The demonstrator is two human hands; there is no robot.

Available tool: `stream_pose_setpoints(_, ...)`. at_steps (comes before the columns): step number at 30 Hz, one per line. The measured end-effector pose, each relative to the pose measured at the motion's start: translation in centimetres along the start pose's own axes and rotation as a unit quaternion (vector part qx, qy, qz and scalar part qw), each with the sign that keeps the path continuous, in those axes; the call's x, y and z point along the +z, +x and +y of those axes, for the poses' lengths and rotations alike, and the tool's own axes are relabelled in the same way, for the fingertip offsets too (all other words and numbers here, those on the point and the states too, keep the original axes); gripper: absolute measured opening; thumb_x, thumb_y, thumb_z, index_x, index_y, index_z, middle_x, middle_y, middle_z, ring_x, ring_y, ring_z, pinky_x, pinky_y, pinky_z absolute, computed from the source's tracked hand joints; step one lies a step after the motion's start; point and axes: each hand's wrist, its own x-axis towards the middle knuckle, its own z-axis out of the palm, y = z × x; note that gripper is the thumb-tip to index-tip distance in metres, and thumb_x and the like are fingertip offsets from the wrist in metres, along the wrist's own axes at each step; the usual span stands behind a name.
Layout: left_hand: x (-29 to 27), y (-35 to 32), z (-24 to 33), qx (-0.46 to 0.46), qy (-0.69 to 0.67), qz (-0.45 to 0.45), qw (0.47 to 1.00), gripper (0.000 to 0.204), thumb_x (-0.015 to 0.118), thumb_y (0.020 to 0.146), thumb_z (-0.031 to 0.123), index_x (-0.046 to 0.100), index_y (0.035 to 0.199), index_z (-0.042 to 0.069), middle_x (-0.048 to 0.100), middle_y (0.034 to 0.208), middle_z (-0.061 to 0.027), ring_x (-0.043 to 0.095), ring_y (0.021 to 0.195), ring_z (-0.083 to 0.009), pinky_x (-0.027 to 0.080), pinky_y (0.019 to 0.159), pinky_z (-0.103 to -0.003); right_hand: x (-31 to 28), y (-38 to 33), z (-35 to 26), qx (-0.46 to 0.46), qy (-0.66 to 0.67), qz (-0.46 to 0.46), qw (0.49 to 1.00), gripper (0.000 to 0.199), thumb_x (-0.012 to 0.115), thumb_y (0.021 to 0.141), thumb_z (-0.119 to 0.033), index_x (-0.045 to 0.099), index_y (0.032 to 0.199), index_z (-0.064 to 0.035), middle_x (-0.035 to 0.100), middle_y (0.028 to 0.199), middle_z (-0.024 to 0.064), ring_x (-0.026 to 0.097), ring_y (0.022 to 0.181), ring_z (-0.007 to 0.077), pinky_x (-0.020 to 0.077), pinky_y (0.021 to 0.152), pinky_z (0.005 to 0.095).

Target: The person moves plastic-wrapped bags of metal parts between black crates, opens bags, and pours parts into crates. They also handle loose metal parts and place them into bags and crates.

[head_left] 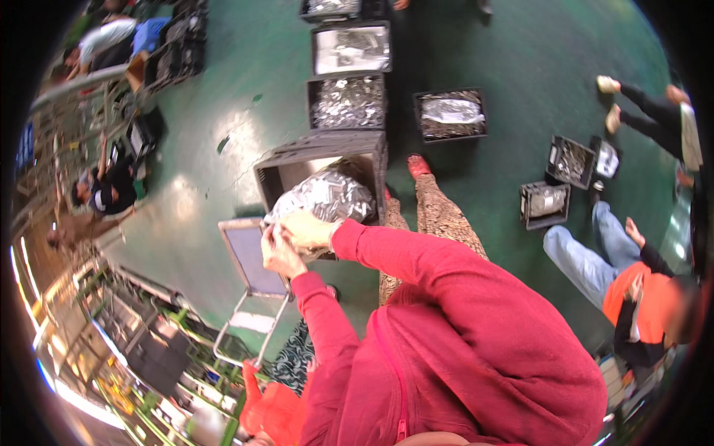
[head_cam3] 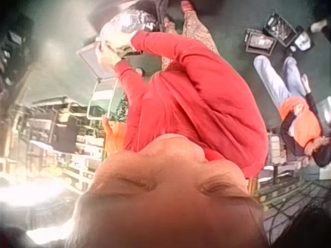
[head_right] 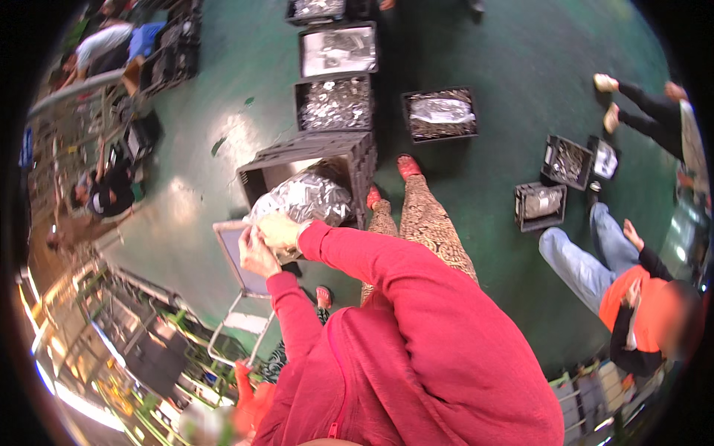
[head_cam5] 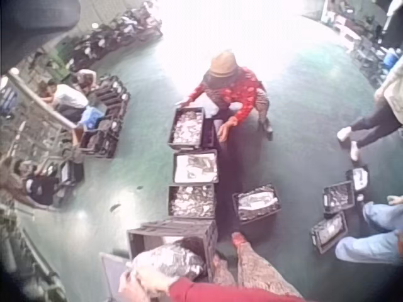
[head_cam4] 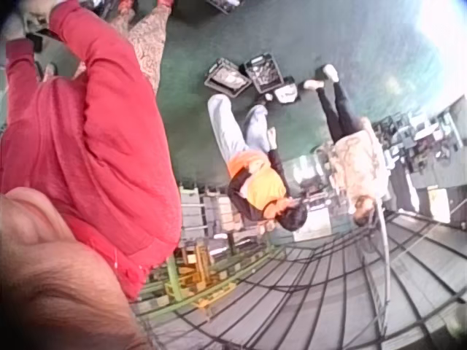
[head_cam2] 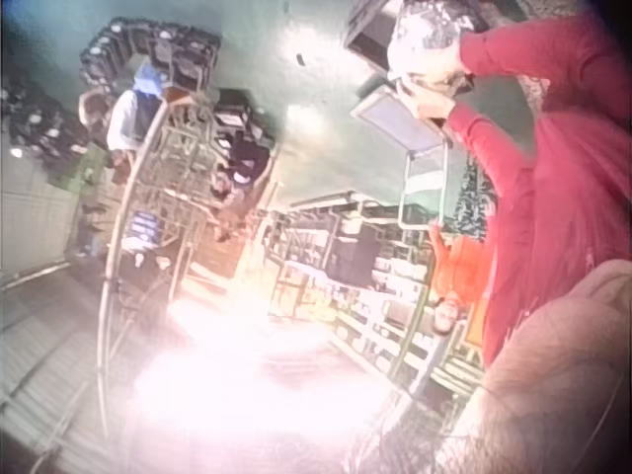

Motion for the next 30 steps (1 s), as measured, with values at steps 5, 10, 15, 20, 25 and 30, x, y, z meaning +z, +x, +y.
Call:
stream_pose_setpoints(5,0.3,3.6,-7.2,-0.040,-0.009,0.052,0.998,0.010,0.063,0.082,0.000,0.067,0.091,-0.002,0.070,0.081,-0.0123,0.064,0.063,-0.0178,0.053,0.061,-0.030,0.3,-1.1,-3.0,0.005,-0.067,0.026,0.997,0.024,0.057,0.084,-0.019,0.059,0.105,-0.0069,0.060,0.100,0.0127,0.054,0.100,0.0311,0.0397,0.085,0.0486)
stream_pose_setpoints(10,0.7,6.2,-8.7,-0.003,0.102,-0.013,0.995,0.018,0.057,0.079,-0.004,0.069,0.093,-0.001,0.070,0.087,-0.0182,0.069,0.079,-0.0279,0.055,0.072,-0.037,-0.5,-5.1,-1.2,-0.084,-0.030,0.050,0.995,0.013,0.056,0.085,-0.017,0.057,0.095,-0.0096,0.056,0.095,0.0080,0.052,0.096,0.0289,0.0370,0.083,0.0477)
stream_pose_setpoints(15,2.4,8.7,-12.6,-0.093,0.100,0.035,0.990,0.023,0.053,0.079,-0.005,0.070,0.093,0.001,0.070,0.088,-0.0176,0.068,0.082,-0.0311,0.053,0.078,-0.038,-3.6,-6.4,-2.0,-0.170,-0.069,0.063,0.981,0.003,0.057,0.086,-0.011,0.055,0.087,-0.0096,0.053,0.086,0.0066,0.052,0.090,0.0290,0.0377,0.083,0.0427)
stream_pose_setpoints(20,3.6,7.8,-12.0,-0.076,0.066,0.020,0.995,0.028,0.047,0.081,0.005,0.068,0.099,0.001,0.070,0.093,-0.0177,0.067,0.088,-0.0293,0.052,0.081,-0.040,-4.4,-7.6,-1.5,-0.123,-0.022,0.060,0.990,0.002,0.058,0.087,-0.009,0.057,0.089,-0.0078,0.053,0.087,0.0073,0.050,0.093,0.0286,0.0383,0.084,0.0417)
stream_pose_setpoints(25,0.6,4.8,-13.8,-0.093,-0.011,-0.031,0.995,0.056,0.044,0.097,0.036,0.037,0.139,-0.001,0.051,0.130,-0.0260,0.052,0.117,-0.0366,0.040,0.099,-0.043,-5.1,-7.0,-1.2,-0.172,-0.088,0.039,0.980,0.008,0.062,0.082,-0.011,0.057,0.086,-0.0067,0.052,0.091,0.0085,0.050,0.096,0.0288,0.0404,0.084,0.0432)
stream_pose_setpoints(30,0.1,0.7,-8.7,-0.271,-0.092,-0.148,0.947,0.062,0.063,0.090,0.035,0.044,0.134,-0.005,0.061,0.118,-0.0186,0.059,0.105,-0.0267,0.045,0.091,-0.037,-4.9,-7.2,-1.1,-0.168,-0.088,0.078,0.979,0.009,0.064,0.078,-0.007,0.057,0.083,-0.0052,0.051,0.091,0.0090,0.050,0.095,0.0290,0.0416,0.083,0.0417)
